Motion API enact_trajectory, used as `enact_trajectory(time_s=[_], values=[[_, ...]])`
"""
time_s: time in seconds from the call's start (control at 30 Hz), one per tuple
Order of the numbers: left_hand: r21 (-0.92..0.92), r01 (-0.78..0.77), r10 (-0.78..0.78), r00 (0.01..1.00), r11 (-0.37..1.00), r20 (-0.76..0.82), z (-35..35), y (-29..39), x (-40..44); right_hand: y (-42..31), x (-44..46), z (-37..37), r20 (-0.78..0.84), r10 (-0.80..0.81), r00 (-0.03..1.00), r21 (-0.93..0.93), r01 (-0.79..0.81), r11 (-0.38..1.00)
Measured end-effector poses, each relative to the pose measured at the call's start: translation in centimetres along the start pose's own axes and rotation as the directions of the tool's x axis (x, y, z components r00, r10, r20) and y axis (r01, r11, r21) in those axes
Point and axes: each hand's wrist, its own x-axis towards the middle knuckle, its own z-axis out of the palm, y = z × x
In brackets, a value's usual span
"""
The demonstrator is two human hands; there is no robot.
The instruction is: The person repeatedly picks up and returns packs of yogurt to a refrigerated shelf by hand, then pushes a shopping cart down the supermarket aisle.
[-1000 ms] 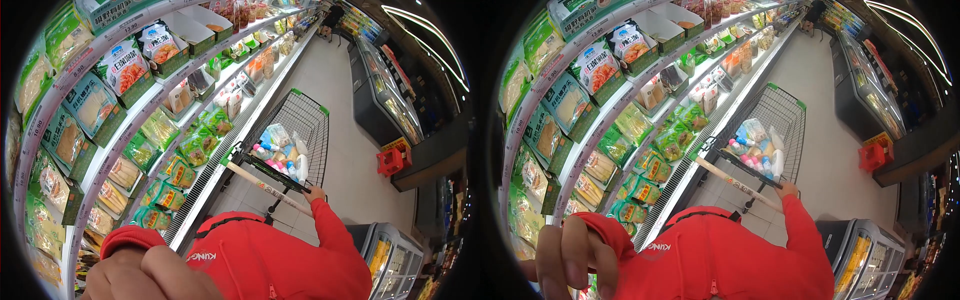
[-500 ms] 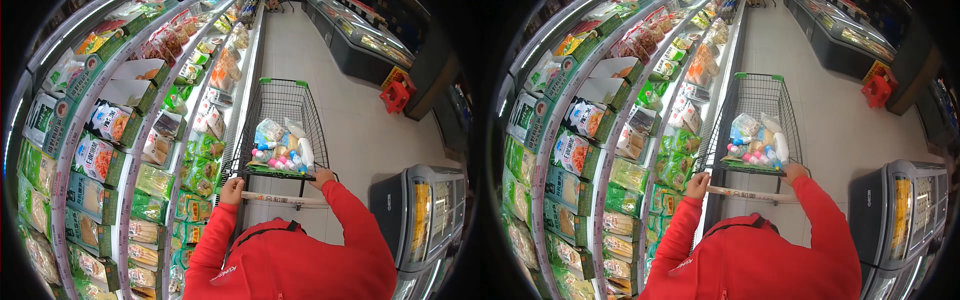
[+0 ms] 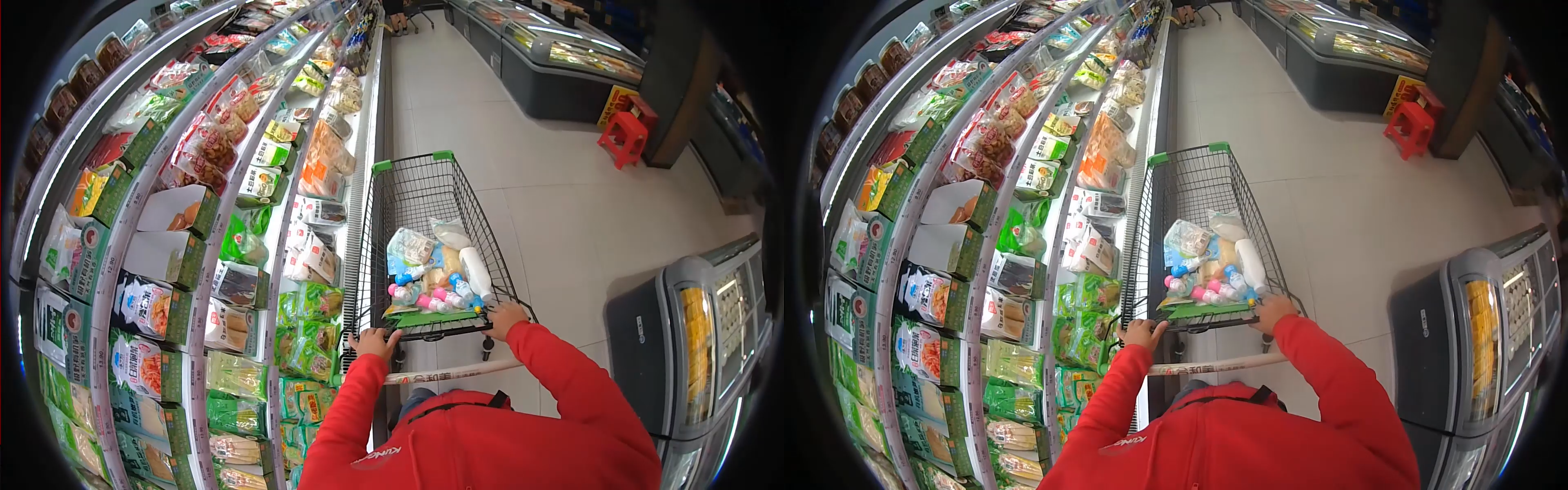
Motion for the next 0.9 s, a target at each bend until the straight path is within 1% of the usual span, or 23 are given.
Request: enact_trajectory(time_s=[0.07, 0.1, 0.2, 0.23, 0.3, 0.33, 0.4, 0.5, 0.6, 0.63, 0.73, 0.87, 0.9], values=[[0.063, -0.025, 0.025, 1.000, 0.998, -0.001, -0.5, 0.5, 2.4, 1.0, 1.4, -0.7, -0.003, -0.018, 1.000, -0.010, 0.018, 1.000], [0.042, -0.161, 0.166, 0.932, 0.986, -0.321, 0.3, 0.3, 3.8, 1.5, 2.1, -1.0, -0.002, -0.028, 1.000, -0.016, 0.028, 0.999], [-0.031, -0.005, -0.002, 0.974, 1.000, -0.227, 1.1, 1.0, 7.7, 3.0, 4.8, -2.2, 0.021, -0.014, 1.000, -0.031, 0.015, 0.999], [-0.073, -0.098, 0.067, 0.933, 0.992, -0.354, 0.3, 1.7, 8.7, 3.6, 5.8, -2.7, 0.000, -0.027, 1.000, -0.038, 0.027, 0.999], [-0.161, -0.103, 0.039, 0.934, 0.982, -0.355, 0.0, 2.1, 10.8, 4.8, 8.2, -3.4, -0.040, -0.059, 0.997, -0.055, 0.057, 0.997], [-0.207, -0.100, 0.021, 0.935, 0.973, -0.353, 0.1, 2.1, 12.0, 5.6, 9.6, -3.7, -0.029, -0.056, 0.998, -0.055, 0.054, 0.997], [-0.216, -0.095, 0.009, 0.931, 0.972, -0.365, 0.0, 2.6, 14.1, 6.8, 11.8, -4.4, -0.004, -0.053, 0.999, -0.053, 0.052, 0.997], [-0.261, -0.062, -0.036, 0.934, 0.963, -0.355, -0.3, 3.4, 18.9, 9.2, 16.7, -5.4, -0.101, -0.118, 0.988, -0.081, 0.110, 0.991], [-0.287, -0.024, -0.074, 0.943, 0.958, -0.325, -1.4, 4.5, 23.4, 11.3, 21.4, -6.7, -0.100, -0.117, 0.988, -0.044, 0.113, 0.993], [-0.267, 0.004, -0.082, 0.956, 0.964, -0.281, -2.0, 4.8, 24.6, 11.8, 22.6, -7.4, -0.120, -0.119, 0.986, -0.079, 0.110, 0.991], [-0.249, 0.006, -0.079, 0.957, 0.969, -0.281, -2.2, 5.1, 29.5, 13.8, 27.2, -8.1, -0.086, -0.127, 0.988, -0.104, 0.117, 0.988], [-0.253, 0.007, -0.072, 0.967, 0.967, -0.246, -2.9, 5.3, 35.3, 15.6, 32.7, -9.5, -0.091, -0.065, 0.994, -0.099, 0.056, 0.994], [-0.244, -0.002, -0.067, 0.959, 0.970, -0.274, -2.9, 5.4, 36.8, 16.3, 34.1, -9.6, -0.107, -0.061, 0.992, -0.098, 0.050, 0.994]])
